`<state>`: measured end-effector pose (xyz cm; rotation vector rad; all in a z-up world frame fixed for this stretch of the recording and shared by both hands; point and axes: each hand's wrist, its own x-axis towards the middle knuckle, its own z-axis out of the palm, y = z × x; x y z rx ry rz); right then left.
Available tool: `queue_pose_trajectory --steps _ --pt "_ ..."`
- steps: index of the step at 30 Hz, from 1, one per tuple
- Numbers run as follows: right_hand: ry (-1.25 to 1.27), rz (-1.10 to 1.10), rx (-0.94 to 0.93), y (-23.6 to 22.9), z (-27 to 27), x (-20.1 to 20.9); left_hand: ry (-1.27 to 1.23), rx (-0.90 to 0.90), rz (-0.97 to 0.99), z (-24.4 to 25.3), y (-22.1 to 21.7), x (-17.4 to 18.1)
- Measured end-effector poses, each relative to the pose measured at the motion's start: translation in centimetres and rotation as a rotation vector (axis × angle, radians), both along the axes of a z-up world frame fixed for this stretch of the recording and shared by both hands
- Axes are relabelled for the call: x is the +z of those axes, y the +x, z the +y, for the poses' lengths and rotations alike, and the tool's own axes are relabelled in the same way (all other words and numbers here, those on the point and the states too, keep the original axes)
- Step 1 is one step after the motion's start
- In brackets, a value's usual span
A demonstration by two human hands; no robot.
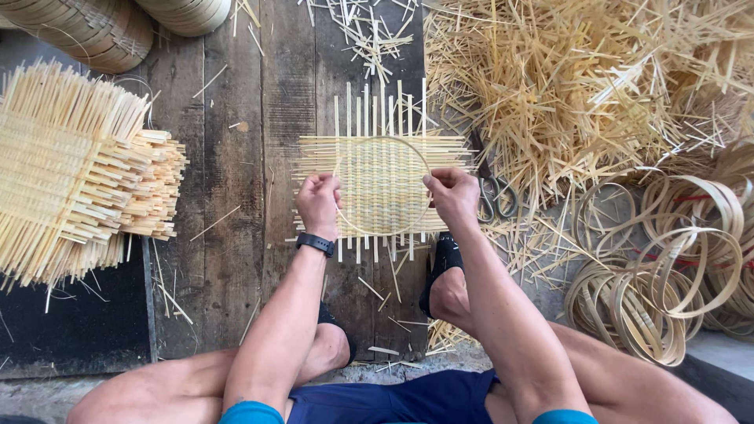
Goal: The person weaves thin bamboo strips into a flat mat, attaches a circular wooden rim over it, and trims off the excess strips using shears.
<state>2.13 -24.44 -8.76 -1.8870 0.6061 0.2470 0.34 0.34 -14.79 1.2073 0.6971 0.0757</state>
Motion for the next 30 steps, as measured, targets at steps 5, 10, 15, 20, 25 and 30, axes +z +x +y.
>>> queue_pose_trajectory --steps 5,10,15,20,25,30 --pt "-0.327 -0.01 0.107 1.1 0.1 -5.4 0.759 -0.305 0.109 1.2 1.0 -5.7" --pt "-0.295 0.07 0.085 0.7 -0.3 -8.0 0.791 -0.376 0.267 0.8 1.3 -6.4" --pt "-0.319 0.034 0.086 0.9 -0.5 -7.3 0.769 -0.372 0.351 1.2 2.0 -6.7" --pt "-0.326 0.017 0.093 0.9 -0.4 -7.1 0.727 -0.334 0.278 1.1 2.3 -8.0" --pt "-0.303 0.009 0.105 0.7 -0.6 -6.9 0.848 -0.358 0.291 1.1 2.5 -8.5" --pt "-0.3 -0.025 0.106 0.7 -0.6 -7.4 0.736 -0.389 0.27 2.1 2.9 -9.3"
